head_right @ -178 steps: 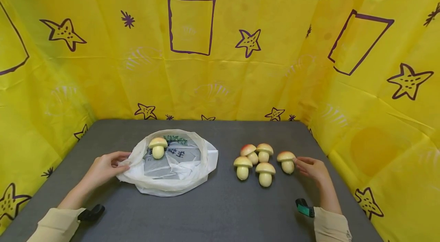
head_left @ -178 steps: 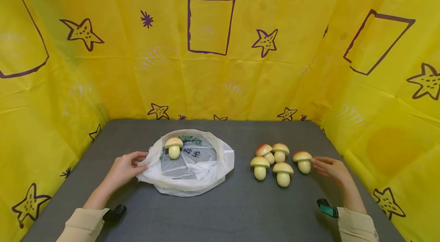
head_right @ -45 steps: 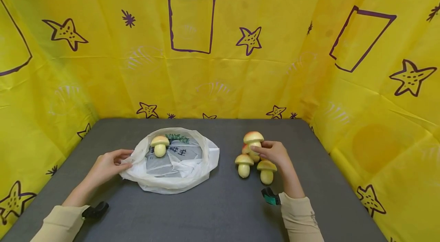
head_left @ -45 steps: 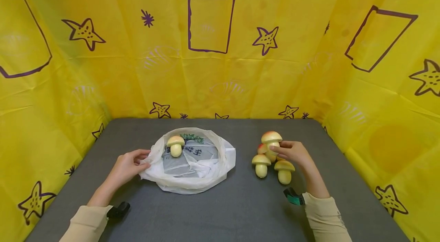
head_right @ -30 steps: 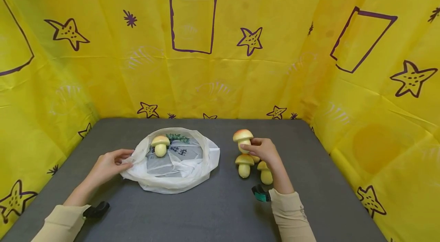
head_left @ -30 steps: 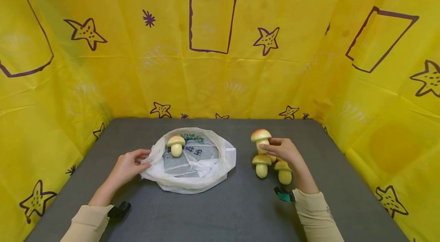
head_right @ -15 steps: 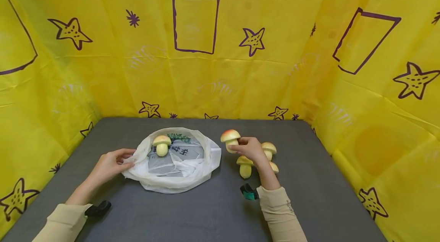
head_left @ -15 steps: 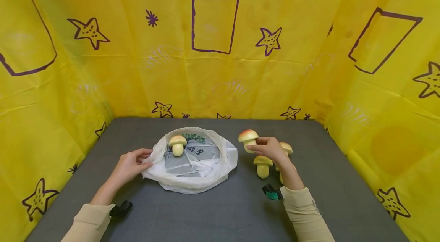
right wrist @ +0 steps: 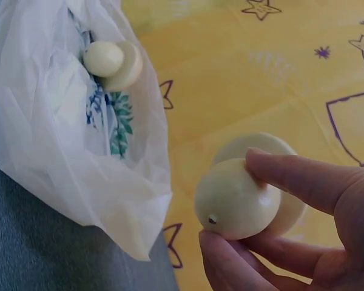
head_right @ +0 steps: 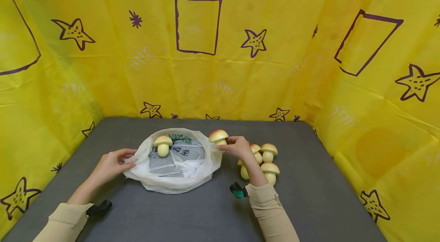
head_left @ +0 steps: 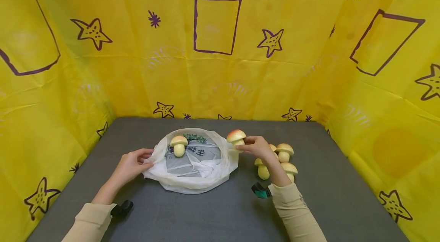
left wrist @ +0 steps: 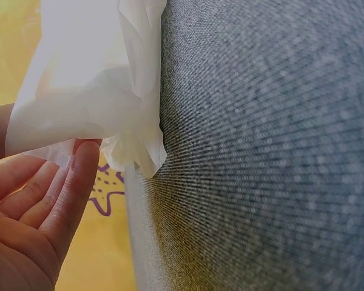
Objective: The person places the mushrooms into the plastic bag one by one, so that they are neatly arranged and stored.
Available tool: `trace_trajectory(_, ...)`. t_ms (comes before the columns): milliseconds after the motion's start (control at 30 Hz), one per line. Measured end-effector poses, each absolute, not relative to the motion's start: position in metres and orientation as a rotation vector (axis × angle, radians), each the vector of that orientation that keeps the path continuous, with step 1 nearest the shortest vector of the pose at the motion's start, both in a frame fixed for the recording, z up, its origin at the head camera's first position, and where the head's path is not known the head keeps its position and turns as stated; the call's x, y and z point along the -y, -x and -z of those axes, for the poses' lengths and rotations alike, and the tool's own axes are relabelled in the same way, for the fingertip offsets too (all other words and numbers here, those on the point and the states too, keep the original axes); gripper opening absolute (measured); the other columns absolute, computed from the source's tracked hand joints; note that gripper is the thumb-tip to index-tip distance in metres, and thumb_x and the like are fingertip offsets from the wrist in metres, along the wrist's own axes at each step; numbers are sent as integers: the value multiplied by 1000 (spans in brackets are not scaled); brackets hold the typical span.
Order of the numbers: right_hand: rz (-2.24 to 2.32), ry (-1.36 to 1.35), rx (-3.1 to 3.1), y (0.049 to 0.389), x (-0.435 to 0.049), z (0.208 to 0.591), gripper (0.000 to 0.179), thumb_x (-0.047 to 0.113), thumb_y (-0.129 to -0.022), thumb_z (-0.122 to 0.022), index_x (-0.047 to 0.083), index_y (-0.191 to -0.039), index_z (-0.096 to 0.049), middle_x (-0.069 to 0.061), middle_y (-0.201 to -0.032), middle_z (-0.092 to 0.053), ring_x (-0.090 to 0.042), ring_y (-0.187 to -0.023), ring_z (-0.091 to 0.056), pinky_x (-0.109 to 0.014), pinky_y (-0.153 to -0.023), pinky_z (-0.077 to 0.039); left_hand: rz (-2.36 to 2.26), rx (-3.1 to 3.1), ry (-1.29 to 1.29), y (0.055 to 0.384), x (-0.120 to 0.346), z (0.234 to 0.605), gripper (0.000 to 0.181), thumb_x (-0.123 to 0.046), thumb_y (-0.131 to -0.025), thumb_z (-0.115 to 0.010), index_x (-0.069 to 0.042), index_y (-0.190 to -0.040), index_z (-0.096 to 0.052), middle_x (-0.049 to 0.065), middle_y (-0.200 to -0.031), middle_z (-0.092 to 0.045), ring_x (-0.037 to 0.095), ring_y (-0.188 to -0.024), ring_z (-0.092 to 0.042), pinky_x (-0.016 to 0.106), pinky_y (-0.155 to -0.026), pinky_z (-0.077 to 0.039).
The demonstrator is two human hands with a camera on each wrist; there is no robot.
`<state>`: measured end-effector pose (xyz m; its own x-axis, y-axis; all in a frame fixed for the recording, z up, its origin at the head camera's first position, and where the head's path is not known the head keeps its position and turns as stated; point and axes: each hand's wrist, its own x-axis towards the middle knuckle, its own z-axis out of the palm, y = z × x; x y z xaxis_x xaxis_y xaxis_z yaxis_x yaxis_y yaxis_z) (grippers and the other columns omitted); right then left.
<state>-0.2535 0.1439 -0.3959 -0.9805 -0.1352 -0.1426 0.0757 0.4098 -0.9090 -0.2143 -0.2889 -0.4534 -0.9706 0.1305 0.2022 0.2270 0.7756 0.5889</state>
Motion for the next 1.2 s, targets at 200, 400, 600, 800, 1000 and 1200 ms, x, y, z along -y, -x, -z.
trace_trajectory(200,1618,51,-2462,258,-132,397,54,24,-79,-77,-6,-121,-61,-22,-118,-63,-26,-97,-67,-39,-86,-53,962,2818,284,215,288,453,39,-19,-80,-76,-7,-115,-66,11,-100,-70,22,-84,-63,29,-69,-52)
trace_trajectory(400,1620,87,-2434,260,-122,396,50,23,-80,-76,-4,-120,-62,-21,-117,-64,-29,-100,-67,-42,-89,-52,943,2803,293,215,288,453,38,-17,-79,-75,-7,-115,-66,11,-99,-70,23,-84,-64,30,-69,-52)
trace_trajectory(600,1655,114,-2402,263,-110,395,49,21,-80,-75,-6,-119,-62,-24,-117,-64,-32,-98,-67,-37,-85,-54,937,2787,296,215,288,454,37,-15,-78,-75,-8,-114,-67,10,-98,-71,23,-83,-65,31,-70,-52)
trace_trajectory(800,1679,116,-2398,266,-96,396,42,21,-80,-75,-6,-110,-67,-23,-112,-66,-30,-92,-69,-34,-80,-55,944,2779,312,214,286,453,37,-18,-78,-77,-7,-113,-67,11,-97,-70,23,-82,-65,31,-68,-52)
trace_trajectory(1000,1680,91,-2374,268,-83,396,44,21,-79,-76,-7,-111,-66,-23,-113,-65,-30,-90,-69,-36,-80,-55,946,2776,309,213,285,450,38,-16,-78,-77,-6,-113,-67,11,-97,-70,23,-82,-65,30,-68,-52)
trace_trajectory(1200,1619,88,-2395,268,-71,396,41,23,-78,-77,-5,-105,-68,-20,-104,-68,-31,-88,-70,-40,-82,-55,944,2784,303,212,285,449,38,-16,-78,-77,-6,-113,-67,12,-97,-70,23,-82,-65,30,-69,-52)
